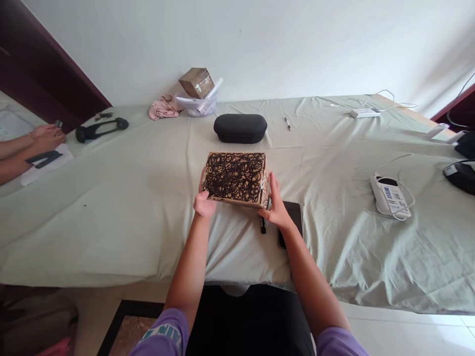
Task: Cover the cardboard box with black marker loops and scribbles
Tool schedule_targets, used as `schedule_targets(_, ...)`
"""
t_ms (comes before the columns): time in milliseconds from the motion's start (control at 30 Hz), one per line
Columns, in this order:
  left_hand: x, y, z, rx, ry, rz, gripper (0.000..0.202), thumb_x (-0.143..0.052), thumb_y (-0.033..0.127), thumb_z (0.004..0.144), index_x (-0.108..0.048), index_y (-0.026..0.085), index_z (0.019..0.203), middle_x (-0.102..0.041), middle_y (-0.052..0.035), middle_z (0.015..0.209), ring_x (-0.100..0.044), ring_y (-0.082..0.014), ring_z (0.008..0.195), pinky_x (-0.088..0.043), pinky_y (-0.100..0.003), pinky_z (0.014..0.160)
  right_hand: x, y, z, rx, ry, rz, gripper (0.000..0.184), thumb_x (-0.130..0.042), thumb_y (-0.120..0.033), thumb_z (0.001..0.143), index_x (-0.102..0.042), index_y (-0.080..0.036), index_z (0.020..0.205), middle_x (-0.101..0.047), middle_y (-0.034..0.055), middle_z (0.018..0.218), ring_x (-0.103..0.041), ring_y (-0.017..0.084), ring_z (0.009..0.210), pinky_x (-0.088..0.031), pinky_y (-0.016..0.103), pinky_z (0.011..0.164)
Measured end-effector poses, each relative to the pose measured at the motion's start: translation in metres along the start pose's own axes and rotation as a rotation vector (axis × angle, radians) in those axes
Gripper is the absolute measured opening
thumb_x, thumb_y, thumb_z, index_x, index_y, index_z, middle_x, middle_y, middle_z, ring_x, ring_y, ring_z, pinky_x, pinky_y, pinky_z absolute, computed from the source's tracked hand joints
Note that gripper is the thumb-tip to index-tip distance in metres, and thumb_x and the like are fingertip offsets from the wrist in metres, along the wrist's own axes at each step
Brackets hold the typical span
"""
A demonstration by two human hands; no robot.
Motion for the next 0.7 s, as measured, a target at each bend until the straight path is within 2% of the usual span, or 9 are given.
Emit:
schedule_targets(133,-0.002,0.014,0.0,-0.049,-0.042,0.055,0.072,-0.064,0.036,0.066,-0.074,0.031,0.138,-0.071,0.0015,0.148,-0.045,-0.0324,0.16,-0.038,-0.043,0.134,0.0,-0.006,0.001,0.036,0.044,-0.015,0.128,-0.073,-0.069,0.081,-0.001,-0.024,0.177,-0.005,0.0113,0.185,-0.004,0.04,0.171,-0.017,0.06,0.137)
schedule_targets(233,-0.003,0.015,0.005,-0.083,-0.089,0.139,0.073,-0.067,0.031,0.067,-0.072,0.032,0.141,-0.066,0.003,0.155,-0.039,-0.0299,0.164,-0.031,-0.039,0.137,0.0,-0.006,0.001,0.014,0.044,0.013,0.129,-0.073,-0.071,0.08,-0.002,-0.023,0.177,-0.003,0.0116,0.184,-0.001,0.04,0.171,-0.023,0.059,0.135)
schedule_targets(333,-0.003,0.006,0.01,-0.124,-0.071,0.123,0.072,-0.073,0.044,0.072,-0.069,0.032,0.143,-0.063,0.0006,0.158,-0.034,-0.0323,0.166,-0.03,-0.041,0.137,-0.001,-0.005,0.001,-0.014,0.047,0.07,0.132,-0.073,-0.075,0.079,-0.002,-0.023,0.177,0.0,0.0121,0.185,0.0,0.041,0.171,-0.031,0.06,0.132)
schedule_targets(433,0.004,-0.013,0.012,-0.073,-0.049,0.058,0.083,-0.069,0.078,0.074,-0.067,0.033,0.144,-0.063,-0.0036,0.158,-0.034,-0.0353,0.166,-0.033,-0.049,0.135,-0.005,-0.006,0.001,-0.076,0.089,0.13,0.135,-0.075,-0.08,0.075,-0.004,-0.026,0.177,-0.003,0.0121,0.185,-0.003,0.041,0.171,-0.038,0.061,0.128)
schedule_targets(500,0.013,-0.027,0.012,-0.027,-0.084,0.076,0.099,-0.068,0.093,0.066,-0.066,0.033,0.144,-0.062,-0.0077,0.158,-0.035,-0.0368,0.165,-0.033,-0.052,0.134,-0.008,-0.009,0.0,-0.119,0.136,0.211,0.133,-0.075,-0.081,0.075,-0.007,-0.028,0.177,-0.009,0.012,0.185,-0.011,0.04,0.17,-0.043,0.061,0.124)
schedule_targets(533,0.018,-0.034,0.012,-0.009,-0.107,0.109,0.104,-0.074,0.093,0.06,-0.065,0.032,0.145,-0.062,-0.0091,0.158,-0.036,-0.0376,0.164,-0.031,-0.053,0.134,-0.009,-0.011,0.0,-0.137,0.164,0.257,0.131,-0.075,-0.081,0.076,-0.009,-0.03,0.177,-0.014,0.0122,0.184,-0.016,0.04,0.169,-0.045,0.06,0.123)
schedule_targets(600,0.026,-0.046,0.012,0.047,-0.146,0.183,0.105,-0.087,0.081,0.056,-0.064,0.032,0.146,-0.063,-0.01,0.156,-0.04,-0.0389,0.162,-0.028,-0.053,0.136,-0.011,-0.015,0.0,-0.165,0.227,0.337,0.123,-0.076,-0.078,0.079,-0.016,-0.031,0.176,-0.026,0.0132,0.181,-0.027,0.039,0.166,-0.048,0.06,0.121)
schedule_targets(700,0.03,-0.055,0.011,0.149,-0.115,0.22,0.104,-0.095,0.067,0.053,-0.064,0.03,0.145,-0.067,-0.0107,0.15,-0.047,-0.0411,0.156,-0.03,-0.057,0.134,-0.012,-0.021,0.0,-0.199,0.32,0.378,0.114,-0.075,-0.077,0.081,-0.026,-0.033,0.174,-0.038,0.0149,0.176,-0.043,0.037,0.157,-0.051,0.06,0.118)
Point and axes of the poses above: each hand's wrist, its own z-axis towards the middle knuckle, its own x-axis out of the back of the hand, y = z × x, the point moved 1 cm from there along z, towards the middle knuckle
